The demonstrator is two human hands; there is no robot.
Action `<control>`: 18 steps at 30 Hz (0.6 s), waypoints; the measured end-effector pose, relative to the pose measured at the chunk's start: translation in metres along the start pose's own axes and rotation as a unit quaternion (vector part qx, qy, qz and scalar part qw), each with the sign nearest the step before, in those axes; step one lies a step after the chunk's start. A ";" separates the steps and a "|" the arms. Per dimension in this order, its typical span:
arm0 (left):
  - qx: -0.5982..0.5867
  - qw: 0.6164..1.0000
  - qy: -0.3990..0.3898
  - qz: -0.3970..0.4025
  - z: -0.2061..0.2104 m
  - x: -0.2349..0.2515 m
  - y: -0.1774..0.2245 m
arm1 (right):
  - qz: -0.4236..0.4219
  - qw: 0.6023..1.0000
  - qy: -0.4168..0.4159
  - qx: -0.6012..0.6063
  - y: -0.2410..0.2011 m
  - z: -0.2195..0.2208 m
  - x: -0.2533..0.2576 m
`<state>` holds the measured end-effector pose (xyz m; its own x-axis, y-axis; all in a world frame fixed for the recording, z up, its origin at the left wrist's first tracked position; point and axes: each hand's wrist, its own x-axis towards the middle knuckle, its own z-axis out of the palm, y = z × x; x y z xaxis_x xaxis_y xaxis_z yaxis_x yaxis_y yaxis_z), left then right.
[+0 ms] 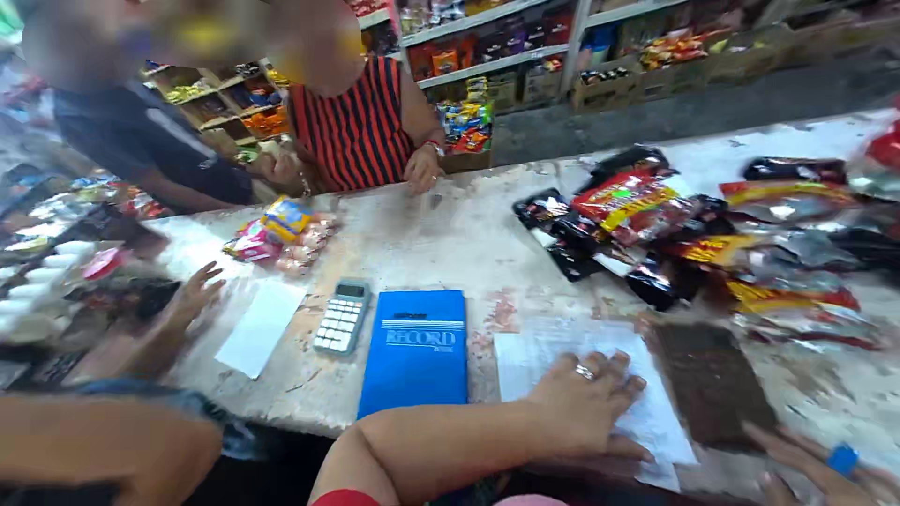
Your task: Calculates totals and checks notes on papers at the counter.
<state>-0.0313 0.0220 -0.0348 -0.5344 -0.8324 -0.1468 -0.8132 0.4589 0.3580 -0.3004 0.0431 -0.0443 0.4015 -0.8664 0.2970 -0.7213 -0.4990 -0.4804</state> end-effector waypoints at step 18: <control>0.102 0.993 0.048 0.023 0.011 0.004 -0.003 | 0.016 0.994 0.101 -0.027 0.020 0.016 -0.010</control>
<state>-0.0341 0.0205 -0.0462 -0.5561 -0.8300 -0.0430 -0.8232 0.5430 0.1660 -0.3098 0.0415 -0.0698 0.2607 -0.8573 0.4439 -0.7628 -0.4648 -0.4496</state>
